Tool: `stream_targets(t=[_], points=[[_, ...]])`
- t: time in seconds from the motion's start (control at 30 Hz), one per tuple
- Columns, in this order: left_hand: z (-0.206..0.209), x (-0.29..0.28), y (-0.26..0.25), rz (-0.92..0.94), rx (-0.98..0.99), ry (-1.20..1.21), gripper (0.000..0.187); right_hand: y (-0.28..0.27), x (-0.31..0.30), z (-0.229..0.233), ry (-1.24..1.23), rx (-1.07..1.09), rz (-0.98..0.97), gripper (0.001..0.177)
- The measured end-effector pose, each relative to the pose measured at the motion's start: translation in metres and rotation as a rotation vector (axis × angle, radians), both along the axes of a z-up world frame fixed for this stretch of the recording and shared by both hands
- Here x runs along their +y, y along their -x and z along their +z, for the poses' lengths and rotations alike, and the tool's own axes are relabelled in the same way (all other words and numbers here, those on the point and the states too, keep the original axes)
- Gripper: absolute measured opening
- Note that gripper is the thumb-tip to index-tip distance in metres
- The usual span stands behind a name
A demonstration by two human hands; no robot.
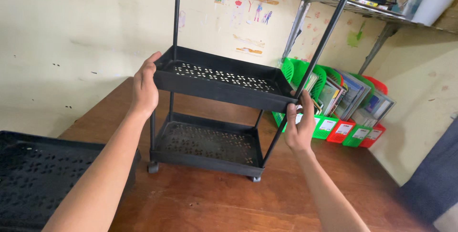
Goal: The person assembles a two-tier rolling shelf by inserting vertical metal poles into the perforated plastic trays. They repeatedly adjust the poles and trays to ensure stability, working on a wooden table in a room with storage bins and a wall-mounted shelf.
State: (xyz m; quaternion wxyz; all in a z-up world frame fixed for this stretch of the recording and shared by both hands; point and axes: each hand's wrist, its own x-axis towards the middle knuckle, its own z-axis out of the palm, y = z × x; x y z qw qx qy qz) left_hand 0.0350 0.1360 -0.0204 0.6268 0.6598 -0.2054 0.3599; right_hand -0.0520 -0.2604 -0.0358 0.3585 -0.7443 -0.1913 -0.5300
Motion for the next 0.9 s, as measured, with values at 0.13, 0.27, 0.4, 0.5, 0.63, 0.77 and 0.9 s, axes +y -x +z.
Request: stream_targets(t=[0.13,0.27,0.4,0.5,0.63,0.77,0.9], points=[[0.0,-0.002,0.003,0.009,-0.03,-0.025,0.056,-0.007,0.001,-0.008,-0.003,-0.039,-0.009,0.05],[-0.006,-0.003,0.008,0.027,-0.011,-0.034,0.061,-0.01,0.005,-0.005,-0.007,-0.058,-0.023,0.05],[-0.017,0.003,0.027,0.127,0.106,-0.144,0.06,0.003,0.011,0.001,0.005,-0.054,-0.049,0.047],[-0.025,0.012,0.053,0.096,0.139,-0.204,0.056,0.018,0.019,0.015,-0.234,0.053,-0.098,0.048],[-0.036,0.022,0.089,0.176,0.002,-0.332,0.047,0.037,0.05,0.027,-0.129,-0.229,-0.059,0.049],[-0.052,0.037,0.111,0.179,0.007,-0.531,0.042,0.046,0.104,0.012,0.188,-0.159,0.145,0.04],[-0.071,0.05,0.13,0.138,0.104,-0.609,0.038,0.052,0.168,-0.013,0.415,0.107,0.258,0.029]])
